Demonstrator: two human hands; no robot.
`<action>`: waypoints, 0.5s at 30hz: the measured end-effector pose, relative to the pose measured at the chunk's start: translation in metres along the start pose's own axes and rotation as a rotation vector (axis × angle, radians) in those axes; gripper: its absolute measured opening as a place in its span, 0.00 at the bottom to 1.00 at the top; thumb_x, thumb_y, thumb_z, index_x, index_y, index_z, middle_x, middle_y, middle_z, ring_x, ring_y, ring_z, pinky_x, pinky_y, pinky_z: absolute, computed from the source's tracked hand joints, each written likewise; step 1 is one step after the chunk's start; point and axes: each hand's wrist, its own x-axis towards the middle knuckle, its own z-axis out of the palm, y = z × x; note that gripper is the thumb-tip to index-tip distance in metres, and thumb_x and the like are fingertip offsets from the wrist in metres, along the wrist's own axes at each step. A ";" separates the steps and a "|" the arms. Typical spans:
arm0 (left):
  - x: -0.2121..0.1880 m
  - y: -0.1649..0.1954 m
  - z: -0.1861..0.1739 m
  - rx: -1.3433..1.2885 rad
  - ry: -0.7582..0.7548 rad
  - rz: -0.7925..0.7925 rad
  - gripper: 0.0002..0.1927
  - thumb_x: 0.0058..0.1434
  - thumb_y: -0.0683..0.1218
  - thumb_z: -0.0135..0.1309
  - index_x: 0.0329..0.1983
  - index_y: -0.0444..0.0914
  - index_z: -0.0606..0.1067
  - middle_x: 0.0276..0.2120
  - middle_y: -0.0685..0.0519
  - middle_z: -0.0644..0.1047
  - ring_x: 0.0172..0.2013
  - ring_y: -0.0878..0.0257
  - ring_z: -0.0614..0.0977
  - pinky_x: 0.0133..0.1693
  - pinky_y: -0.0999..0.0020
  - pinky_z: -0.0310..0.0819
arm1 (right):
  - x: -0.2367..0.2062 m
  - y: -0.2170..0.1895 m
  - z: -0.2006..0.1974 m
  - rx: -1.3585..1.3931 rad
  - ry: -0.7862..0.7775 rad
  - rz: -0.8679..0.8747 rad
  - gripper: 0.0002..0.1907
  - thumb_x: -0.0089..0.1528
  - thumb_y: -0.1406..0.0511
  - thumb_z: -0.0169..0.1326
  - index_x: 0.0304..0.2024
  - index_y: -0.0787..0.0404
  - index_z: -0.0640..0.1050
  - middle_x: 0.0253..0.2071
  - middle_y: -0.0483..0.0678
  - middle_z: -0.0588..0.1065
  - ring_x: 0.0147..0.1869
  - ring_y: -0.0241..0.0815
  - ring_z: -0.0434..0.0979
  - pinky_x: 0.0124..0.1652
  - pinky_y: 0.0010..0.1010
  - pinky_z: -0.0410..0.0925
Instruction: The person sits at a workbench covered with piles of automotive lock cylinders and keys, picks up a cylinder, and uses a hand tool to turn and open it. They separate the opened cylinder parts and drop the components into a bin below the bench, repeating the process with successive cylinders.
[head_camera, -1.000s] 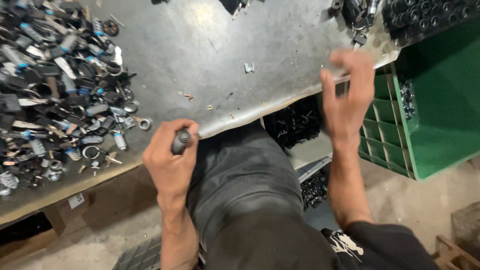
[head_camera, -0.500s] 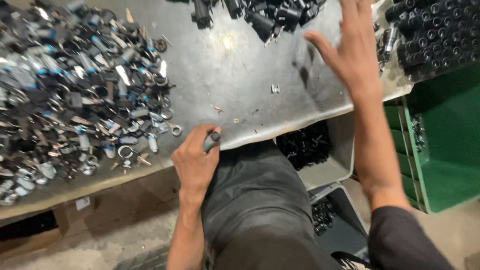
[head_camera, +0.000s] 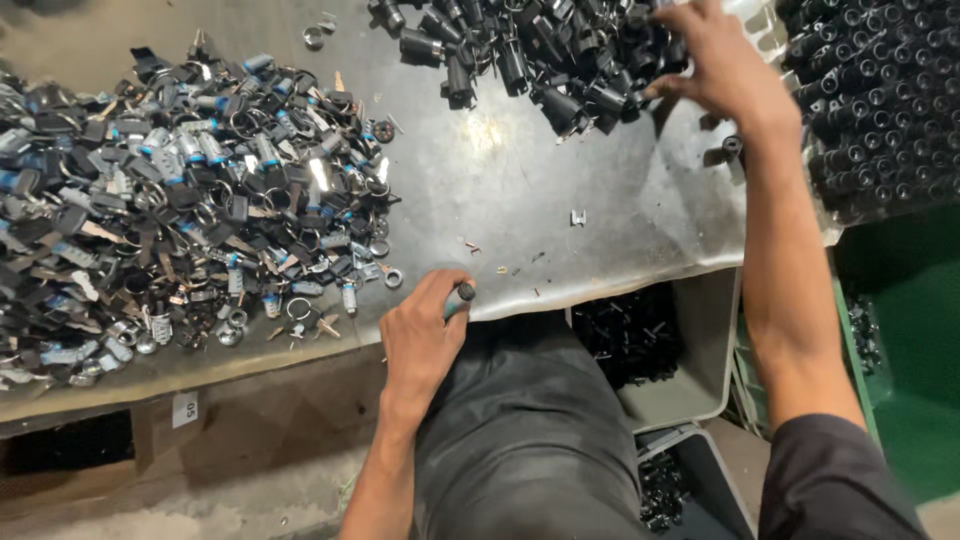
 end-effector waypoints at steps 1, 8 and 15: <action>0.001 0.002 -0.003 -0.018 -0.023 -0.006 0.14 0.53 0.39 0.57 0.44 0.42 0.77 0.42 0.54 0.82 0.39 0.48 0.82 0.36 0.56 0.75 | -0.007 -0.010 -0.002 -0.008 0.038 -0.051 0.42 0.56 0.58 0.76 0.68 0.58 0.71 0.66 0.56 0.70 0.62 0.60 0.76 0.57 0.43 0.73; 0.122 0.054 -0.025 0.298 0.183 0.299 0.27 0.61 0.37 0.50 0.64 0.45 0.70 0.49 0.45 0.73 0.36 0.45 0.81 0.38 0.51 0.77 | 0.003 -0.034 -0.036 0.264 -0.304 0.290 0.81 0.31 0.63 0.76 0.79 0.49 0.43 0.80 0.63 0.40 0.70 0.69 0.64 0.58 0.47 0.69; 0.240 0.104 -0.072 0.459 -0.216 0.033 0.49 0.53 0.34 0.56 0.75 0.61 0.57 0.52 0.32 0.75 0.33 0.45 0.85 0.31 0.53 0.80 | 0.022 -0.045 -0.055 0.208 -0.299 -0.041 0.93 0.20 0.61 0.81 0.79 0.48 0.37 0.74 0.67 0.48 0.75 0.73 0.54 0.70 0.48 0.56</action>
